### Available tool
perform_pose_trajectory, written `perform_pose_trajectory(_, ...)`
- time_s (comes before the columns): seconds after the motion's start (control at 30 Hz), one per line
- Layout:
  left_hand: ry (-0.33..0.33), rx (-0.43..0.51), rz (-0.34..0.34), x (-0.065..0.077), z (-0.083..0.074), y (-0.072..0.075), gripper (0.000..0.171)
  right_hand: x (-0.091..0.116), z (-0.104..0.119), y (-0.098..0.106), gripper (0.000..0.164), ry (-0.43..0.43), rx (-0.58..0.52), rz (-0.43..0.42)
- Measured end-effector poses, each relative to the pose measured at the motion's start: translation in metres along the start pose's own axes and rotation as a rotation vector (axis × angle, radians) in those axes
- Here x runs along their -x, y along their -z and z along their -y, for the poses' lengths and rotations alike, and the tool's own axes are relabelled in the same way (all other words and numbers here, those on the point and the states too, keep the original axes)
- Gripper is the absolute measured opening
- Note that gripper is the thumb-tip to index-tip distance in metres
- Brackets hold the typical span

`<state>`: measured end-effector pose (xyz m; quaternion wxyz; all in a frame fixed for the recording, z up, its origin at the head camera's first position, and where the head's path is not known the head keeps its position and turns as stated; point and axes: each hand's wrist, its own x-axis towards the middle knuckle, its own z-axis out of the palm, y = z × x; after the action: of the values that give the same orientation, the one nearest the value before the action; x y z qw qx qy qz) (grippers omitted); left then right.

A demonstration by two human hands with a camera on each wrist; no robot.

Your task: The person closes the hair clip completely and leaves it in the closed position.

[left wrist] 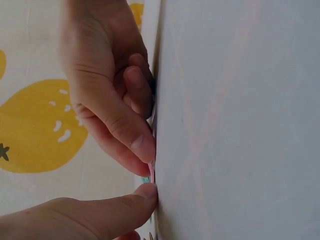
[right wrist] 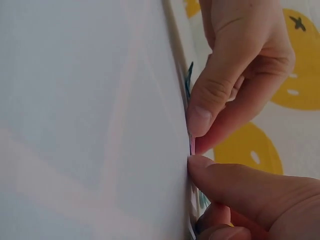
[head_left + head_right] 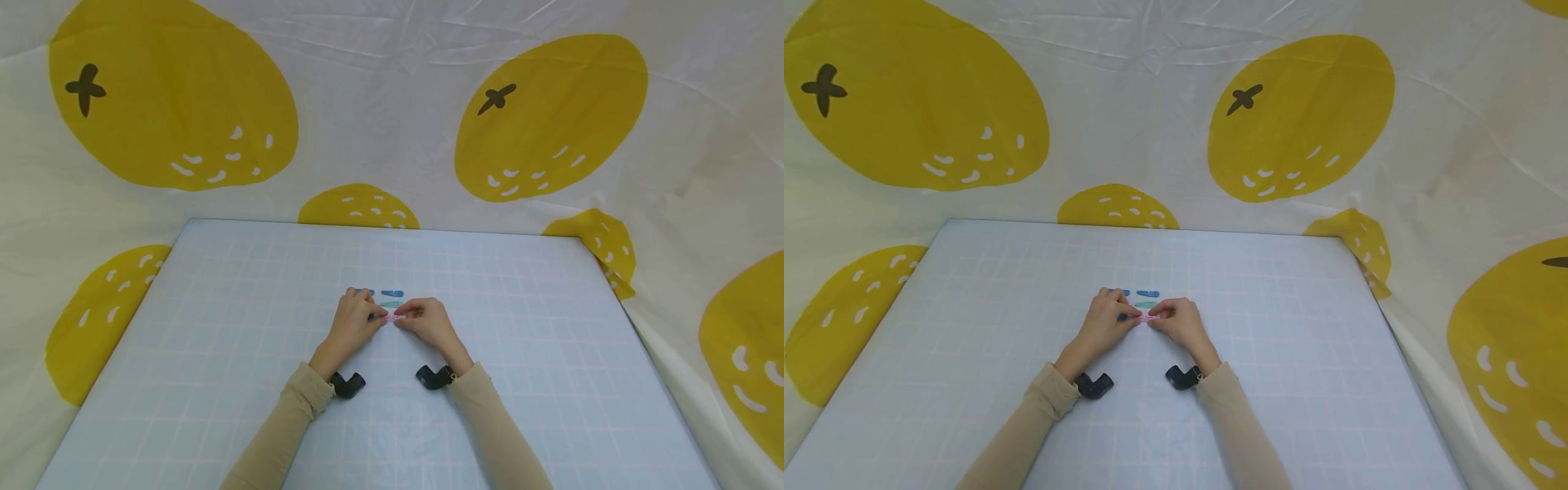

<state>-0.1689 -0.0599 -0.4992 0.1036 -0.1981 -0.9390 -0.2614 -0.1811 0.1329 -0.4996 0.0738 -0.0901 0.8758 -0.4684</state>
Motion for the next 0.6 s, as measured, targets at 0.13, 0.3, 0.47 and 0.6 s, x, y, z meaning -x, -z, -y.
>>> perform_pose_trajectory(0.13, 0.009, -0.005, 0.009, -0.0002, -0.0012, 0.0007, 0.009, 0.0011, -0.0007, 0.0004, 0.012, 0.012, -0.019, 0.001)
perform_pose_trajectory(0.3, 0.01, -0.01, 0.007, 0.0003, -0.0015, -0.0001, 0.008, 0.0033, -0.0003, 0.0015, 0.012, -0.001, -0.048, 0.006)
perform_pose_trajectory(0.47, 0.013, -0.02, 0.002, 0.0004, 0.0005, -0.0013, 0.007, 0.0027, -0.0003, 0.0015, 0.012, 0.007, -0.056, 0.021)
perform_pose_trajectory(0.6, 0.006, -0.017, 0.0, -0.0003, 0.0007, -0.0021, 0.007, 0.0018, -0.0023, 0.0023, 0.011, -0.004, -0.061, 0.021)
